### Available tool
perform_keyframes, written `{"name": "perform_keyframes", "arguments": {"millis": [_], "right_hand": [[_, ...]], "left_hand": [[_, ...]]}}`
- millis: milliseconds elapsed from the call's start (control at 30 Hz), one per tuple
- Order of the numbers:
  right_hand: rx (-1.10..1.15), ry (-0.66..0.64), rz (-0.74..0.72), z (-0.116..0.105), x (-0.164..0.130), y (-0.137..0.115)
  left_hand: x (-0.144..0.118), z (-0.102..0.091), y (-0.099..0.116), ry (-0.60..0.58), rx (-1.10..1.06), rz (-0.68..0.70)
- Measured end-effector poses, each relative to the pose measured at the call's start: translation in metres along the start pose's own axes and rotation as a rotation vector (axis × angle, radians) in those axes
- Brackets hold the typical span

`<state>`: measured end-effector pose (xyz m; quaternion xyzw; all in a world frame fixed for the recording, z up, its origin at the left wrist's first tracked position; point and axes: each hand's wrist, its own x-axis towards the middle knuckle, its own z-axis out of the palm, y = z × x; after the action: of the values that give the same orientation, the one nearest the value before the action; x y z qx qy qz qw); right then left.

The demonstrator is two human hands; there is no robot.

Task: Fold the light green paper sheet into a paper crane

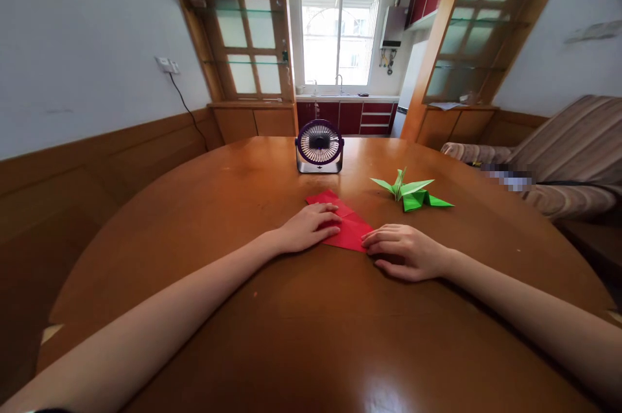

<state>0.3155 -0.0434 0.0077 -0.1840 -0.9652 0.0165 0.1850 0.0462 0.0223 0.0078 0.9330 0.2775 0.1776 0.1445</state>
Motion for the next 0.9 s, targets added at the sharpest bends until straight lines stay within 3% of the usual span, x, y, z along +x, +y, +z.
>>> {"name": "perform_keyframes", "arguments": {"millis": [200,533,733,900], "right_hand": [[-0.162,-0.034,-0.068,-0.001,0.004,-0.001],[-0.227,-0.064,-0.064,-0.006,0.001,0.003],[-0.194,-0.039,0.114,-0.006,0.004,0.011],[-0.232,-0.047,0.153,-0.001,0.008,0.019]], "left_hand": [[-0.003,-0.003,-0.014,-0.131,0.17,-0.039],[-0.022,-0.015,0.006,-0.052,0.41,0.004],[-0.04,-0.031,0.013,-0.077,0.245,0.011],[-0.044,-0.041,-0.007,-0.094,0.016,0.024]]}}
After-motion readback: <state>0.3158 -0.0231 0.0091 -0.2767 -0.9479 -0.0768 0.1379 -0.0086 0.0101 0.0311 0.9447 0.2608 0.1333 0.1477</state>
